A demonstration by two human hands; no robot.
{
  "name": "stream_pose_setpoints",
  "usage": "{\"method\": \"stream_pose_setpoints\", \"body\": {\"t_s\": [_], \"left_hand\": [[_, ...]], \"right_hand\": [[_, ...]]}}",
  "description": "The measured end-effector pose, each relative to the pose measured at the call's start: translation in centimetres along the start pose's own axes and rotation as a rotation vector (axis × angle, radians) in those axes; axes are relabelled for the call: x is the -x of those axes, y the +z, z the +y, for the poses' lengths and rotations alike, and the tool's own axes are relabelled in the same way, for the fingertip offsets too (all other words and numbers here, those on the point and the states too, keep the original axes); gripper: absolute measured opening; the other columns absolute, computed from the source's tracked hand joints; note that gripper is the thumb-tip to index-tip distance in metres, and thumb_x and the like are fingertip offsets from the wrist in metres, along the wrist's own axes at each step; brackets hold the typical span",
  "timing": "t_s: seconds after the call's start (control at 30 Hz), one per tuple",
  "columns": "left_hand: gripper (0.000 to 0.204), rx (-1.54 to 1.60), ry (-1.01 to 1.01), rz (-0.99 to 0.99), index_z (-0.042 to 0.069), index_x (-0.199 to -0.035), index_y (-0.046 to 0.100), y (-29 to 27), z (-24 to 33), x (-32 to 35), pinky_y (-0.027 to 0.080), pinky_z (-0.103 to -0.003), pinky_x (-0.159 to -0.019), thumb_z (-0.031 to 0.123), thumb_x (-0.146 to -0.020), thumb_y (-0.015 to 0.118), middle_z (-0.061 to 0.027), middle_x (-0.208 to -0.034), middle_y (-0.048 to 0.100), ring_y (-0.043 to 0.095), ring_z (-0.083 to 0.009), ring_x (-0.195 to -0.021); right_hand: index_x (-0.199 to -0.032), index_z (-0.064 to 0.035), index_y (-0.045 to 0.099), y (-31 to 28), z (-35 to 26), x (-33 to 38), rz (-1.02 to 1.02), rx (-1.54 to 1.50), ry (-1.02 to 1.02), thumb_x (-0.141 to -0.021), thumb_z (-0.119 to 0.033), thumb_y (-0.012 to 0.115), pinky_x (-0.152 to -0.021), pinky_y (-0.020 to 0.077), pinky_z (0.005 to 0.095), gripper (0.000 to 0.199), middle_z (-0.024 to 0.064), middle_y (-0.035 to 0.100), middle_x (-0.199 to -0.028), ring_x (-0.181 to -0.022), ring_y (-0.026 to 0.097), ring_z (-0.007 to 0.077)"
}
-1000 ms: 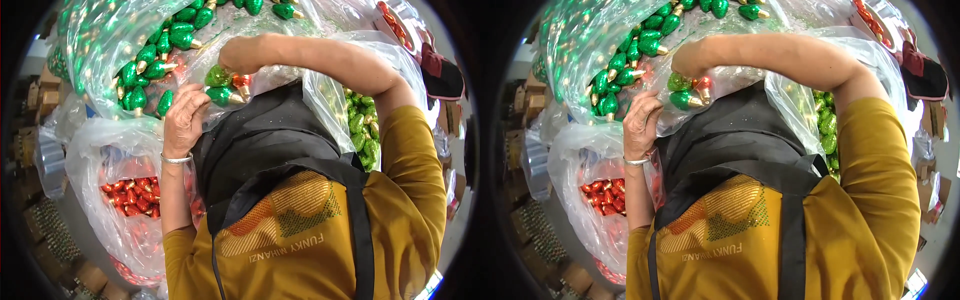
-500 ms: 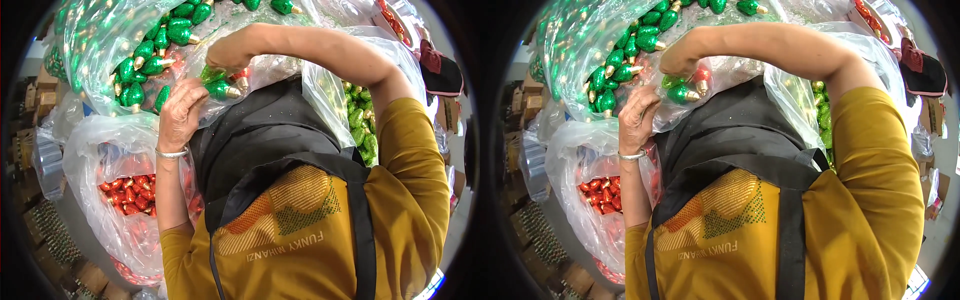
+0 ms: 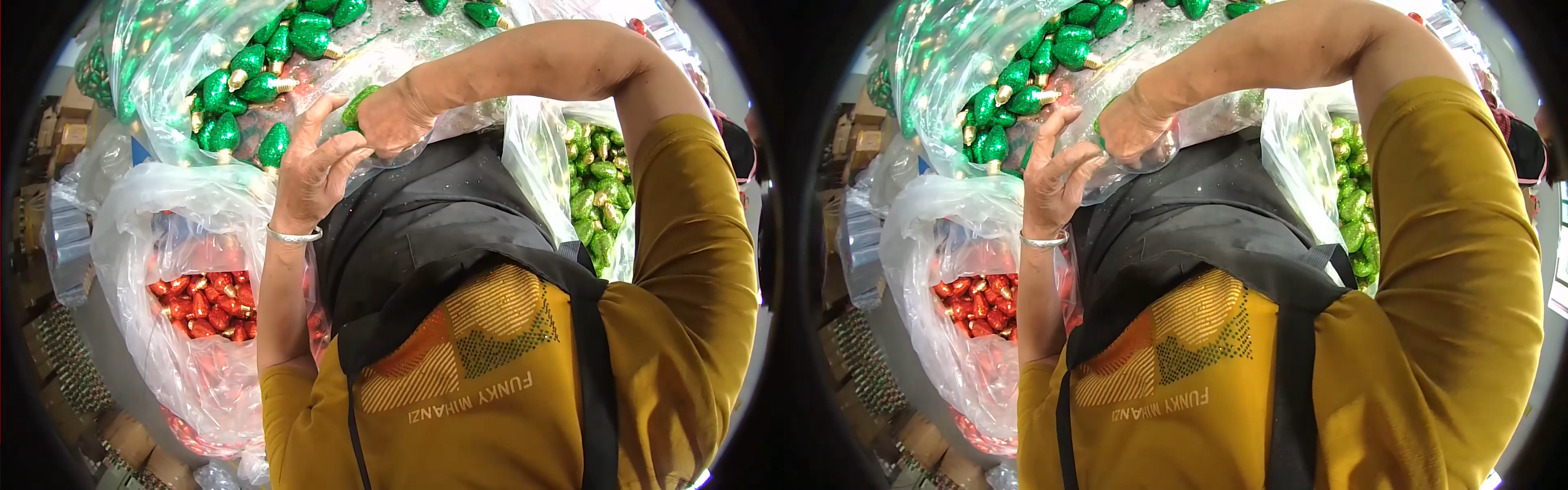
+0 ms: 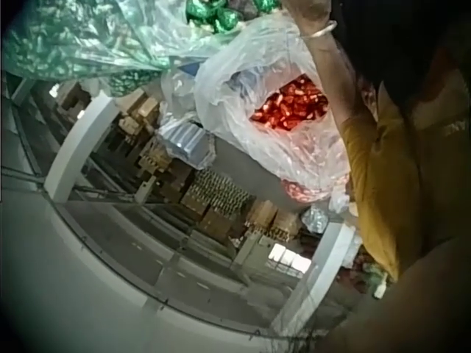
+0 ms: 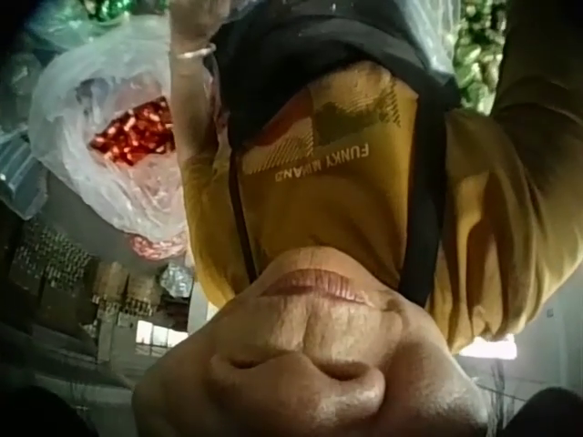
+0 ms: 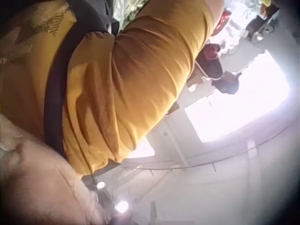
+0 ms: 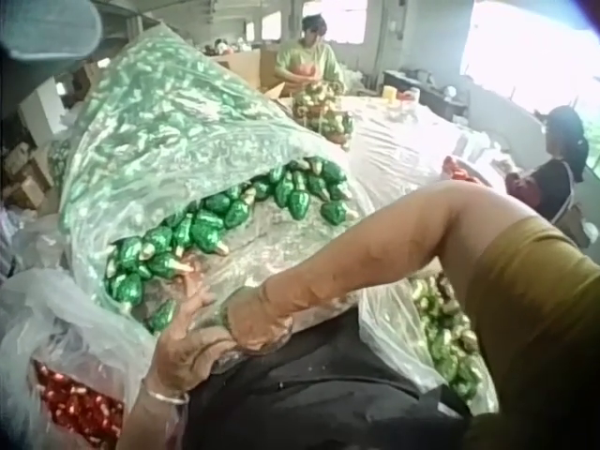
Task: Sorting and packing green and red plastic decorations into bags.
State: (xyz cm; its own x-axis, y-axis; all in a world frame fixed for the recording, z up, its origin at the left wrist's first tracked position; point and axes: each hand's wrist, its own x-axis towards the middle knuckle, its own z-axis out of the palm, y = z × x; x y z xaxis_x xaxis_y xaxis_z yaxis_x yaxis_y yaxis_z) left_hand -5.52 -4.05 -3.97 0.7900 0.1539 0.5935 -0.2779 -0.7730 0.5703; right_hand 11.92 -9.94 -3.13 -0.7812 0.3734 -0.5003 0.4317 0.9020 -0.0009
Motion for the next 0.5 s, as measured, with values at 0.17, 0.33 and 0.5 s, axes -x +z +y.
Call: {"method": "stream_pose_setpoints", "body": {"t_s": [0.17,0.33,0.5], "left_hand": [[0.025,0.070,0.005,-0.019,0.009,-0.091,0.065,0.3,0.0,0.1,0.044,-0.037,-0.093,0.004,-0.069,0.075,-0.0161,-0.125,0.051,0.053,-0.0319,-0.114],[0.024,0.048,-0.013,-0.042,0.007,-0.091,0.064,-0.2,0.6,0.3,0.044,-0.038,-0.093,0.004,-0.069,0.075,-0.0170,-0.126,0.051,0.053,-0.0328,-0.115],[0.027,0.010,-0.015,-0.030,0.006,-0.092,0.062,-0.7,-0.4,-0.2,0.045,-0.038,-0.090,0.005,-0.069,0.075,-0.0172,-0.124,0.051,0.053,-0.0349,-0.112]], "right_hand": [[-0.067,-0.0110,0.067,0.3,-0.5,-1.2,-0.054,0.123,-0.029,-0.070,-0.019,0.064,-0.057,0.0492,0.0406,0.009,0.0070,0.065,-0.067,-0.063,0.063,0.0265],[-0.068,-0.0067,0.064,-0.6,-0.6,-0.6,-0.140,0.062,-0.032,-0.074,-0.016,0.059,-0.059,0.0492,0.0411,0.012,0.0106,0.064,-0.069,-0.064,0.063,0.0284],[-0.071,-0.0047,0.062,-1.1,1.5,0.7,0.033,-0.470,0.222,-0.074,-0.015,0.059,-0.060,0.0492,0.0425,0.011,0.0147,0.064,-0.072,-0.067,0.062,0.0330]]}}
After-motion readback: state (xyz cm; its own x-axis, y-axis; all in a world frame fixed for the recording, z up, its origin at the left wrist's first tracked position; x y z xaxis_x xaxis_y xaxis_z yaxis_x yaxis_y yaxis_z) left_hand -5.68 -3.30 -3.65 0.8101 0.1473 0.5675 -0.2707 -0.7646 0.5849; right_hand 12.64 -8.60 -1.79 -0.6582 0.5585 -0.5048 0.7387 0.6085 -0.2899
